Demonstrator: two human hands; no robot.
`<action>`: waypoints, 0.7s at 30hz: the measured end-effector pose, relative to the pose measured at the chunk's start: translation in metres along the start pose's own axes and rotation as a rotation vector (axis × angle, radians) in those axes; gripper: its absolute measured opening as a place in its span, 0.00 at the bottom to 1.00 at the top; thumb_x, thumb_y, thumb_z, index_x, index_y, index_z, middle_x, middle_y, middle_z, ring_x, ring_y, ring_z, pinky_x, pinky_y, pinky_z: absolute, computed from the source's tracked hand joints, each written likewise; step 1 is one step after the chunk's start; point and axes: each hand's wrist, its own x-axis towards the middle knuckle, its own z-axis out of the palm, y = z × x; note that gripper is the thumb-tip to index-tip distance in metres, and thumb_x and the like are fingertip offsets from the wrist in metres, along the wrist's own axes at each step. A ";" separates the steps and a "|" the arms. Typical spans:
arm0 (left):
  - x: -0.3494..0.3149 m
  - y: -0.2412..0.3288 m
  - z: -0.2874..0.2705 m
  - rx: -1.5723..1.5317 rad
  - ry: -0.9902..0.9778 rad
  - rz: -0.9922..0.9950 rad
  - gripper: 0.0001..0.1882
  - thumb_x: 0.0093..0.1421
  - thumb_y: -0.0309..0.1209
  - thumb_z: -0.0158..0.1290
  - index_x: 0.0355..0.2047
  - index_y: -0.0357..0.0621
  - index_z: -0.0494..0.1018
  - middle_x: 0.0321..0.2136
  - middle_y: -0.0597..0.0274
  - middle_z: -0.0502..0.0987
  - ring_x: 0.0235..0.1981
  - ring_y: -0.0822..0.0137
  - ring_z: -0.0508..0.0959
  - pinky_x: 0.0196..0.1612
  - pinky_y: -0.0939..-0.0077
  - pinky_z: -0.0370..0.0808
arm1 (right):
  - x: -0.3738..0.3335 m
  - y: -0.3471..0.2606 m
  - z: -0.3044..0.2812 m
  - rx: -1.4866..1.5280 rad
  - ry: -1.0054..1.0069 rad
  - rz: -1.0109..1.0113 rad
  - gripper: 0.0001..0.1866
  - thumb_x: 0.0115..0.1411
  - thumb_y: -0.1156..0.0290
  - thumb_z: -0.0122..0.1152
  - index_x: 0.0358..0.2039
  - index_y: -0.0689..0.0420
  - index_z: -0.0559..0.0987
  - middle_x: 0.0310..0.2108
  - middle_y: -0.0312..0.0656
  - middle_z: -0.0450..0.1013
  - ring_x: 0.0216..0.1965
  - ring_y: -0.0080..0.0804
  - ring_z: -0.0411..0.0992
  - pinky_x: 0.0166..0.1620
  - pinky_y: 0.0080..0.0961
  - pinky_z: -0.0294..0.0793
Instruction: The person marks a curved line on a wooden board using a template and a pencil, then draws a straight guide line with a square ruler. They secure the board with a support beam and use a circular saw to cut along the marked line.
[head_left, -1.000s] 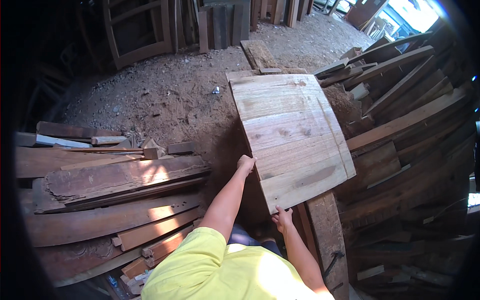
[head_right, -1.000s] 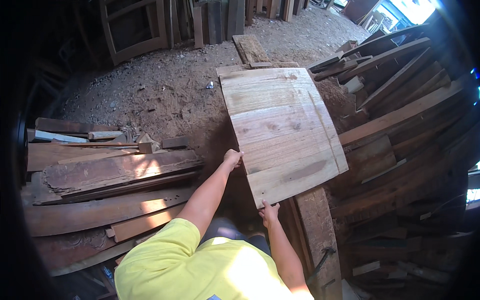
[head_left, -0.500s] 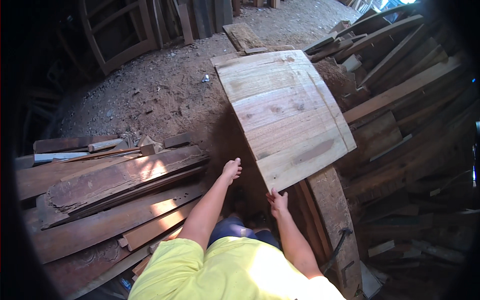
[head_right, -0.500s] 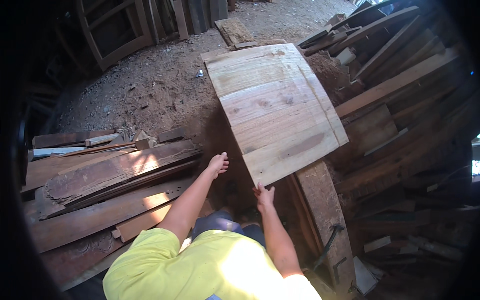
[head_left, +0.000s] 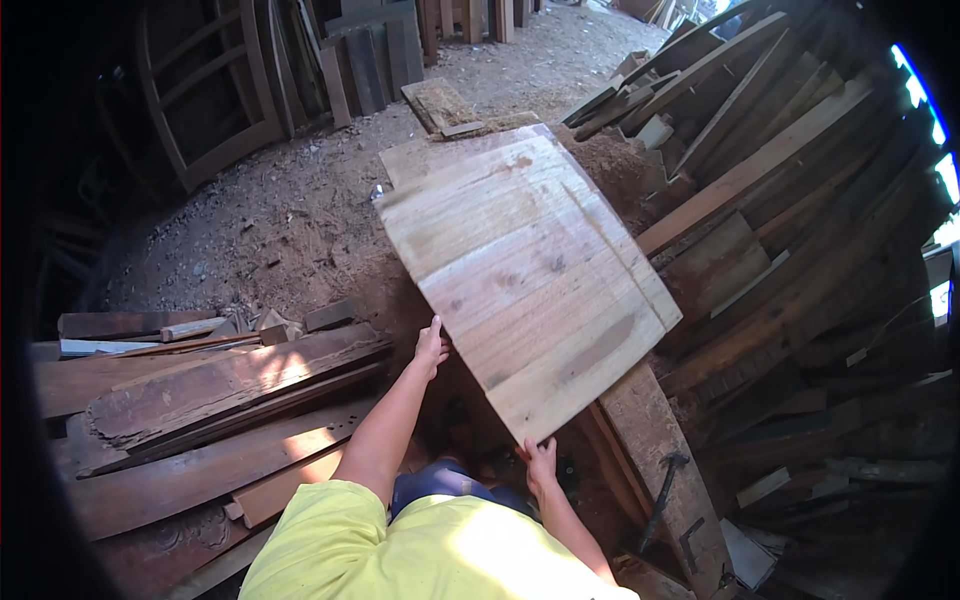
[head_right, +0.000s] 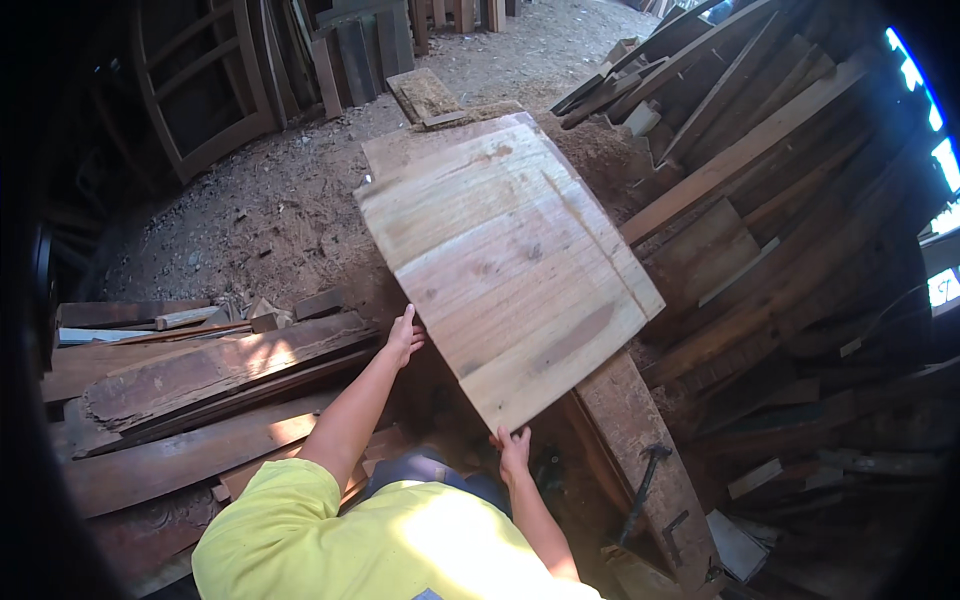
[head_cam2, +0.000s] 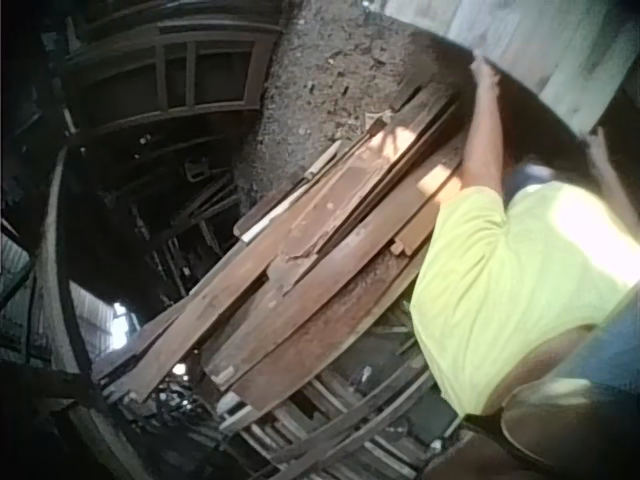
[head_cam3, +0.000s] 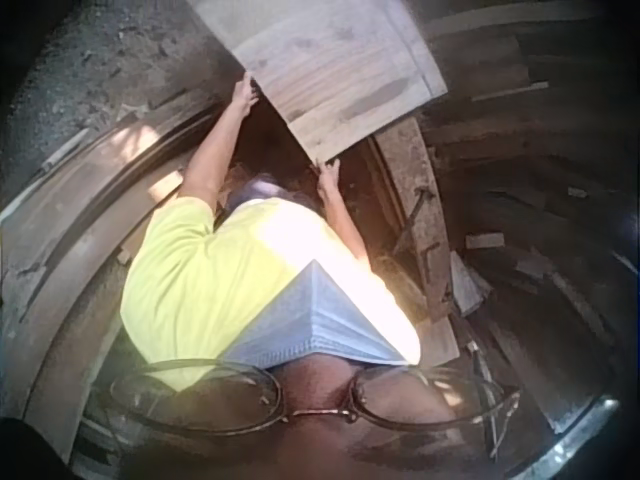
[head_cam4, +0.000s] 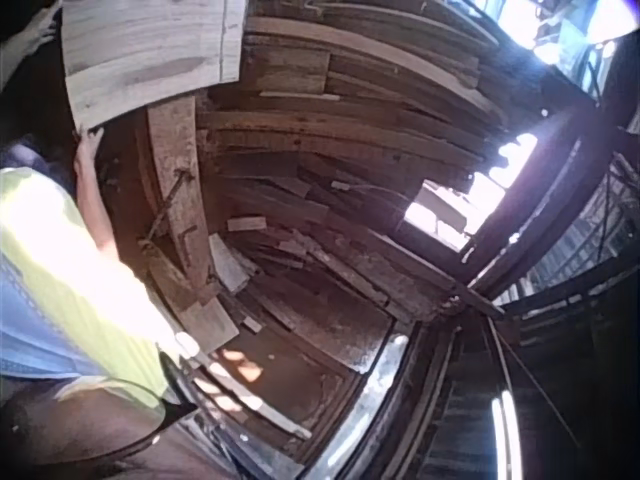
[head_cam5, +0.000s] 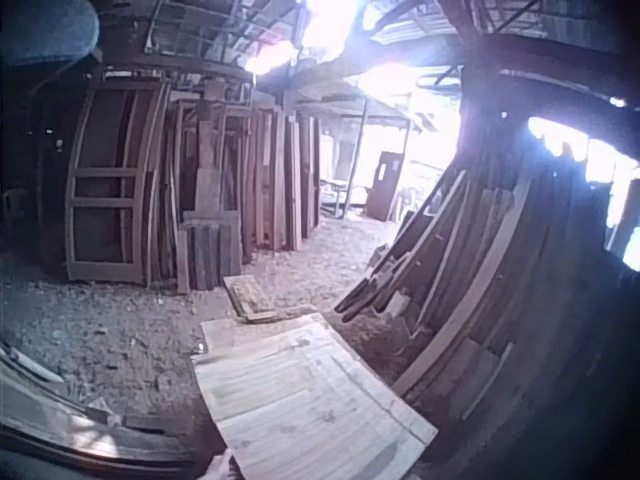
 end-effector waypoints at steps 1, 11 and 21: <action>0.001 -0.005 0.002 -0.066 -0.087 0.031 0.38 0.72 0.64 0.49 0.62 0.40 0.66 0.57 0.42 0.76 0.59 0.46 0.78 0.59 0.44 0.77 | -0.006 0.008 -0.020 0.003 0.024 -0.013 0.40 0.70 0.73 0.66 0.74 0.55 0.50 0.61 0.51 0.73 0.52 0.41 0.78 0.54 0.40 0.83; -0.070 -0.080 0.010 -0.162 -0.335 0.004 0.22 0.77 0.42 0.52 0.60 0.38 0.65 0.52 0.45 0.80 0.50 0.47 0.84 0.53 0.44 0.83 | -0.031 0.007 -0.150 -0.195 0.311 -0.042 0.25 0.68 0.71 0.68 0.60 0.55 0.67 0.42 0.40 0.78 0.35 0.36 0.79 0.40 0.38 0.82; -0.318 0.002 0.024 -0.044 -0.294 0.221 0.19 0.75 0.41 0.53 0.48 0.34 0.69 0.32 0.50 0.80 0.29 0.57 0.86 0.34 0.65 0.87 | -0.204 -0.165 -0.172 0.065 0.225 -0.498 0.45 0.58 0.73 0.66 0.76 0.61 0.61 0.48 0.47 0.82 0.36 0.27 0.81 0.29 0.20 0.80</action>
